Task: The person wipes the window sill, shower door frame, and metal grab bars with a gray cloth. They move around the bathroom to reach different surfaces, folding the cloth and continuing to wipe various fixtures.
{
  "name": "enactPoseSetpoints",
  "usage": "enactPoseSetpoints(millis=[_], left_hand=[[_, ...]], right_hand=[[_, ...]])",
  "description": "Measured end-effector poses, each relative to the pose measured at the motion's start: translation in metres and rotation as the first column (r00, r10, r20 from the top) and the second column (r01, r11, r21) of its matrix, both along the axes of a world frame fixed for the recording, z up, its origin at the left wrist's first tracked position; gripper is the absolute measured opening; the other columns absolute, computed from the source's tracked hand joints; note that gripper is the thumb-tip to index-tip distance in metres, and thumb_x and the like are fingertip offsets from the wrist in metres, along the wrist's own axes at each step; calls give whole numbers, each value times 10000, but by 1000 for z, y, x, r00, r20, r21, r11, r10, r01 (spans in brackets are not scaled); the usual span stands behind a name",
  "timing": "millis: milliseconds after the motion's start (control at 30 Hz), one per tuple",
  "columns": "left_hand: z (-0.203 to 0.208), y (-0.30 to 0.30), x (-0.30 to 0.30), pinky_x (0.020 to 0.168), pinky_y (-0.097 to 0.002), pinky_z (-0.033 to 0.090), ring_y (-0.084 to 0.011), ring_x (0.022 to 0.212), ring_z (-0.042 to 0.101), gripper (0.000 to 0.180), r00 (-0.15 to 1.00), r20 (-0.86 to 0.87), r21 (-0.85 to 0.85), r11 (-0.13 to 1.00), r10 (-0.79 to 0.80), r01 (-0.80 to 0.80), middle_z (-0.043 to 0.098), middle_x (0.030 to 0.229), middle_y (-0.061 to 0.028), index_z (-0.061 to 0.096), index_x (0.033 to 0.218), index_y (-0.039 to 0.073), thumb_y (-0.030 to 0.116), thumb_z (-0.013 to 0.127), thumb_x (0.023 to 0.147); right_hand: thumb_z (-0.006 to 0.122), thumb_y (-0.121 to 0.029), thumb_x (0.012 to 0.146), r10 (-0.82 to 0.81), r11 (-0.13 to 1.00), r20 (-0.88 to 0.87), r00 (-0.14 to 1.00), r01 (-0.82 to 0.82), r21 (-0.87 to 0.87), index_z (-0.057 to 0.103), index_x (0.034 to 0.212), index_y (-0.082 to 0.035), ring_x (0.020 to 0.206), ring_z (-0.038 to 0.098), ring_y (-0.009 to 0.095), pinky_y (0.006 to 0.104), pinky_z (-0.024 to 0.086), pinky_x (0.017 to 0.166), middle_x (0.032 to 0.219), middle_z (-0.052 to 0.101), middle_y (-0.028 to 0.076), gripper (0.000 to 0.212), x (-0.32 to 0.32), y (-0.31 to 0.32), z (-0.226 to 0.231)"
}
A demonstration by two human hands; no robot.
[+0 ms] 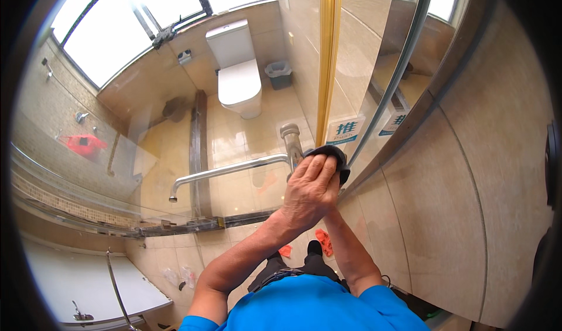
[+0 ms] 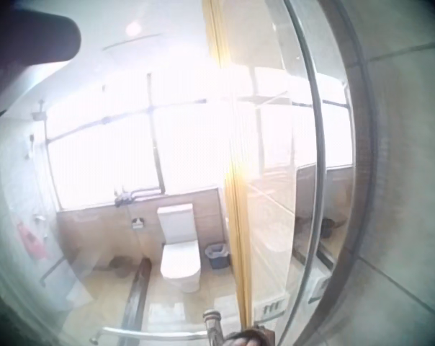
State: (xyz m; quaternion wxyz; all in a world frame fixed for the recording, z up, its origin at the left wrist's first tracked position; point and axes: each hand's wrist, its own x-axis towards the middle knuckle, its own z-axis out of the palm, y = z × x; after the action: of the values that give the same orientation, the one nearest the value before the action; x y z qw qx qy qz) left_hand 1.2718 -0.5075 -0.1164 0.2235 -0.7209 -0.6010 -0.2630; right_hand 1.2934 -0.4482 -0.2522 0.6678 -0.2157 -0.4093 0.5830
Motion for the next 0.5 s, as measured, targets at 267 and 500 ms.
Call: enactPoseSetpoints(millis=[267, 500], left_hand=[[-46, -17, 25, 843, -414, 522, -379, 1101, 541, 302, 954, 254, -141, 982, 160, -127, 525, 1173, -213, 631, 1004, -106, -48, 637, 708], [-45, -31, 29, 890, -431, 521, -415, 1066, 591, 320, 935, 341, 95, 986, 99, -139, 555, 1178, -246, 645, 991, -128, -149, 620, 673]], right_hand=[[664, -137, 830, 263, 921, -201, 944, -307, -239, 561, 976, -49, 876, 571, 186, 307, 473, 777, 935, 560, 56, 198, 15, -19, -13], [735, -150, 730, -218, 925, 380, 899, 65, 375, 591, 950, -36, 883, 604, 247, 330, 496, 756, 934, 585, 112, 287, 18, -3, 50]])
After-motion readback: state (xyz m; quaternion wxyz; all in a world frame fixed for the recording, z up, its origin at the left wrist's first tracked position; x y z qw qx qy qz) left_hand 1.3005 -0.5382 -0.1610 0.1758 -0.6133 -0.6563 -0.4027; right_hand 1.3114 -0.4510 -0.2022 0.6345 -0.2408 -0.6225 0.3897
